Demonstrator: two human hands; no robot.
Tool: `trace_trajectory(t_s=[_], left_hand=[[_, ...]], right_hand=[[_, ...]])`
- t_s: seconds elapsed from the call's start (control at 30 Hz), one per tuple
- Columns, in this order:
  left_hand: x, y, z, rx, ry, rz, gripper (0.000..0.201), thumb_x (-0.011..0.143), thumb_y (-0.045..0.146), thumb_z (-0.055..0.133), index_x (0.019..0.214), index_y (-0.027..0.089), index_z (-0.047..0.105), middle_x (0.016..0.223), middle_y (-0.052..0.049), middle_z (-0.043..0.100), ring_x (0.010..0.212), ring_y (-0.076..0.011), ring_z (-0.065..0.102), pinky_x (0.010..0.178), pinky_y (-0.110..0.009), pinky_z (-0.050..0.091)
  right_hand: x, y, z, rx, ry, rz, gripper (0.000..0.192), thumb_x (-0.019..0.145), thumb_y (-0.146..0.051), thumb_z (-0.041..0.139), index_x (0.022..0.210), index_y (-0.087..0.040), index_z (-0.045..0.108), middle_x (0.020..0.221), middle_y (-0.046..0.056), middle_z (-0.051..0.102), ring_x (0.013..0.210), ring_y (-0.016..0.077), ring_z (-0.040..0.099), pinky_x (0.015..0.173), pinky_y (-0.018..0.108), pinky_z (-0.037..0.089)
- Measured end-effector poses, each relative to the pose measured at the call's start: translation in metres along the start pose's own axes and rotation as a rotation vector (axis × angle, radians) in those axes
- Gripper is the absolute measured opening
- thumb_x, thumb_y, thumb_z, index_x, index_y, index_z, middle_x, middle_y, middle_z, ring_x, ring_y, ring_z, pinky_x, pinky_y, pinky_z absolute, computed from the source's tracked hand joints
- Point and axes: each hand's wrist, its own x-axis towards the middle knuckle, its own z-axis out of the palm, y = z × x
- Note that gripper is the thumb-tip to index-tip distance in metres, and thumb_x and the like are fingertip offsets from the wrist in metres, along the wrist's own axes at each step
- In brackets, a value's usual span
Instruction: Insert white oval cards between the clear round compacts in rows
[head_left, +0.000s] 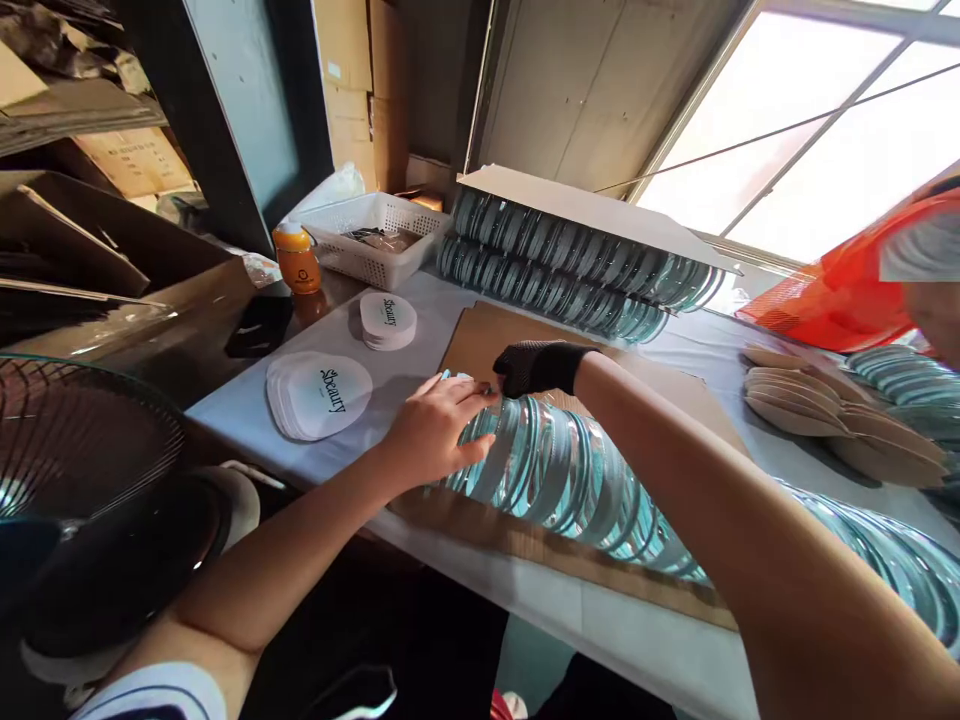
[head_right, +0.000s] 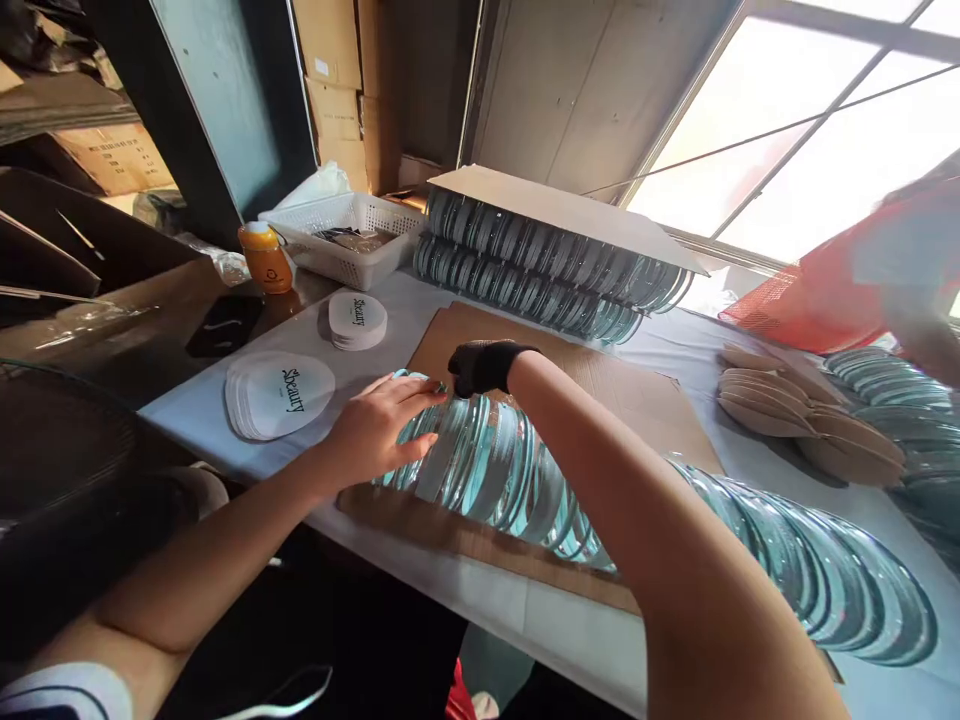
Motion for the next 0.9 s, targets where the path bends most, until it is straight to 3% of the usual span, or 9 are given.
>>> trace_trajectory(t_s=[0.07,0.17,0.23,0.33,0.47,0.57,0.7,0.83,0.9], left_hand=[[0.001,0.001,-0.002,0.002,-0.016,-0.003,0.042,0.087,0.037,0.058,0.128,0.025,0.060,0.132,-0.005,0.062,0.122,-0.0252,0.056,0.108,-0.045,0.039],[0.002,0.001,-0.003,0.004,-0.029,-0.013,0.040,0.089,0.036,0.056,0.126,0.022,0.061,0.133,-0.006,0.062,0.122,-0.0250,0.056,0.108,-0.043,0.039],[0.003,0.001,-0.004,-0.007,-0.037,-0.017,0.041,0.090,0.037,0.055,0.127,0.019,0.061,0.134,-0.007,0.061,0.124,-0.0252,0.054,0.110,-0.043,0.037],[0.003,0.001,-0.003,-0.023,-0.049,-0.030,0.042,0.091,0.038,0.054,0.127,0.018,0.061,0.135,-0.008,0.061,0.125,-0.0250,0.053,0.110,-0.042,0.037],[0.003,-0.001,-0.003,-0.023,-0.045,-0.040,0.042,0.090,0.036,0.055,0.127,0.017,0.062,0.135,-0.009,0.061,0.126,-0.0247,0.053,0.111,-0.042,0.036],[0.002,-0.002,-0.007,-0.022,-0.075,-0.027,0.043,0.091,0.036,0.055,0.128,0.017,0.060,0.136,-0.009,0.060,0.128,-0.0248,0.052,0.112,-0.044,0.036],[0.004,0.010,-0.017,0.060,-0.102,-0.029,0.047,0.092,0.035,0.054,0.136,0.019,0.055,0.145,-0.009,0.052,0.140,-0.0300,0.040,0.117,-0.059,0.020],[0.012,0.032,-0.013,0.127,-0.097,0.124,0.053,0.093,0.038,0.054,0.142,0.019,0.048,0.150,-0.010,0.046,0.144,-0.0285,0.034,0.120,-0.056,0.018],[0.015,0.040,-0.004,0.154,-0.112,0.184,0.053,0.093,0.043,0.054,0.140,0.020,0.050,0.148,-0.010,0.050,0.140,-0.0280,0.040,0.118,-0.053,0.024]], right_hand=[[-0.011,-0.009,-0.004,-0.160,0.093,0.035,0.027,0.076,-0.023,0.059,0.095,-0.015,0.075,0.092,0.009,0.073,0.080,0.0205,0.065,0.068,0.028,0.044],[-0.045,-0.026,0.004,-0.128,0.250,0.152,0.027,0.081,-0.027,0.055,0.098,-0.018,0.073,0.095,0.008,0.073,0.085,0.0229,0.066,0.067,0.027,0.042],[-0.071,-0.044,0.025,-0.043,0.383,0.213,0.027,0.085,-0.030,0.051,0.099,-0.019,0.072,0.095,0.007,0.073,0.086,0.0226,0.066,0.068,0.027,0.042],[-0.099,-0.086,0.078,0.044,0.515,0.308,0.035,0.093,-0.035,0.042,0.106,-0.020,0.070,0.094,0.009,0.072,0.083,0.0226,0.066,0.070,0.029,0.042],[-0.096,-0.140,0.155,0.112,0.402,0.300,0.038,0.097,-0.031,0.034,0.108,-0.021,0.069,0.095,0.012,0.073,0.085,0.0260,0.068,0.070,0.033,0.046],[-0.089,-0.154,0.181,0.136,0.354,0.327,0.037,0.097,-0.028,0.036,0.113,-0.022,0.068,0.103,0.014,0.072,0.091,0.0281,0.068,0.073,0.036,0.048],[-0.116,-0.122,0.155,0.157,0.391,0.279,0.033,0.097,-0.037,0.041,0.103,-0.024,0.071,0.096,0.008,0.074,0.084,0.0237,0.069,0.066,0.029,0.046],[-0.136,-0.041,0.094,0.039,0.601,0.479,0.038,0.098,-0.036,0.039,0.106,-0.021,0.072,0.100,0.010,0.074,0.085,0.0227,0.069,0.068,0.028,0.045],[-0.122,0.000,0.069,0.024,0.441,0.408,0.033,0.094,-0.028,0.044,0.101,-0.016,0.074,0.099,0.012,0.074,0.088,0.0228,0.068,0.071,0.028,0.047]])
